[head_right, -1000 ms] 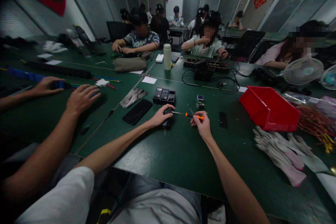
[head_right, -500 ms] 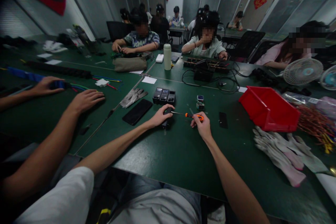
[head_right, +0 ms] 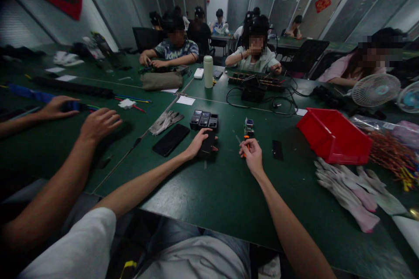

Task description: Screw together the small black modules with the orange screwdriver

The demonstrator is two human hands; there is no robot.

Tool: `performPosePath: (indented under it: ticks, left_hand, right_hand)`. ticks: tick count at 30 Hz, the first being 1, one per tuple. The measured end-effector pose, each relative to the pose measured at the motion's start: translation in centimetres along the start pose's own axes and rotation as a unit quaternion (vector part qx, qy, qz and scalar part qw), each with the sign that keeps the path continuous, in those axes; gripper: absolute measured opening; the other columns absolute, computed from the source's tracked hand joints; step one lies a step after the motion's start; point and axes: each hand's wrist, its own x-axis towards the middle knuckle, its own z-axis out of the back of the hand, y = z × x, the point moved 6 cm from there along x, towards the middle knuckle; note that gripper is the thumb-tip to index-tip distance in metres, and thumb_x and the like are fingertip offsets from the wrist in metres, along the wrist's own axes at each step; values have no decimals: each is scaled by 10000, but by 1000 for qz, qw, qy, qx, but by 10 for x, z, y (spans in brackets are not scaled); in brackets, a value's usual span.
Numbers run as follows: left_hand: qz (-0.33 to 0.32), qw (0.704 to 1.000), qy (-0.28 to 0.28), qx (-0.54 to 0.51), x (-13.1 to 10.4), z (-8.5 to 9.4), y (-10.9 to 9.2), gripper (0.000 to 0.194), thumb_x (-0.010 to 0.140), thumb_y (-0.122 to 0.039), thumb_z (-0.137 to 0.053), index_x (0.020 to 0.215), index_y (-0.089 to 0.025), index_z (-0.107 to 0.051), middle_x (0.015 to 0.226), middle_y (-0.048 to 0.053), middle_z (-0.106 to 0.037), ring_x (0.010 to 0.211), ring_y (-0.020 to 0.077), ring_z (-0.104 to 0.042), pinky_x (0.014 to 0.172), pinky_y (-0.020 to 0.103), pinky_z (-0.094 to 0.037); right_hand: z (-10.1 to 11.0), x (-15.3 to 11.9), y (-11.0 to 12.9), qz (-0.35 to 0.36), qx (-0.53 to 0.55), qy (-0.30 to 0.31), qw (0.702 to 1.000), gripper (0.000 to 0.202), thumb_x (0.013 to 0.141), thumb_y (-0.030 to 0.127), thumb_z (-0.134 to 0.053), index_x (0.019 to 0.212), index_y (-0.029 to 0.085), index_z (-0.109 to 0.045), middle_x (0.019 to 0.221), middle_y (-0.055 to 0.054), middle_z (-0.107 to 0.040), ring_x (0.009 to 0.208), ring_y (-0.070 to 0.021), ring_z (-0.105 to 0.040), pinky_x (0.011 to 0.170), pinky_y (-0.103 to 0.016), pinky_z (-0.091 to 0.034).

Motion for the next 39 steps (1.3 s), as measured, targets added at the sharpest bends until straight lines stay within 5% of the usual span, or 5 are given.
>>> performPosePath:
  ticks: [4, 7, 13, 25, 39]
  left_hand:
    - [-6, 999, 2, 49, -3, -3, 4, 446, 826, -406, -478, 1213, -234, -339, 902, 41, -616, 596, 132, -613, 532, 257, -499]
    - [-42, 998, 3, 35, -3, -7, 4, 474, 852, -435, -447, 1251, -225, -303, 908, 47, -623, 676, 133, -612, 602, 258, -502]
    - [-95, 993, -47, -47, -1, -8, 0, 573, 842, -422, -503, 1339, -286, -252, 1129, 57, -547, 927, 153, -595, 864, 370, -484]
    - [-113, 993, -10, -4, -13, -20, -17, 649, 681, -316, -717, 1234, -189, -402, 1233, 123, -548, 1079, 204, -561, 940, 368, -437]
    - [-52, 959, 109, 258, -13, -25, -4, 577, 612, -378, -752, 1082, -115, -545, 965, 75, -609, 871, 202, -583, 786, 334, -466]
  right_hand:
    - [-19, -9, 3, -10, -86, 71, 994, 147, 835, 304, -546, 855, 181, -625, 605, 23, -524, 496, -91, -471, 438, -210, -368]
    - [-40, -19, 6, -21, -102, 113, 988, 230, 829, 358, -556, 961, 189, -640, 754, -15, -581, 556, -105, -509, 435, -217, -381]
    - [-65, -29, 1, -85, -27, 138, 986, 431, 804, 436, -578, 1147, 180, -531, 781, -16, -595, 556, -115, -556, 509, -263, -503]
    - [-41, -20, -9, -87, 89, -16, 992, 490, 705, 373, -698, 1151, 272, -525, 1079, -24, -520, 833, -160, -634, 680, -344, -606]
    - [-29, -13, 0, -18, 32, -29, 999, 348, 775, 339, -632, 1102, 227, -588, 1147, -65, -592, 1083, -202, -546, 897, -369, -501]
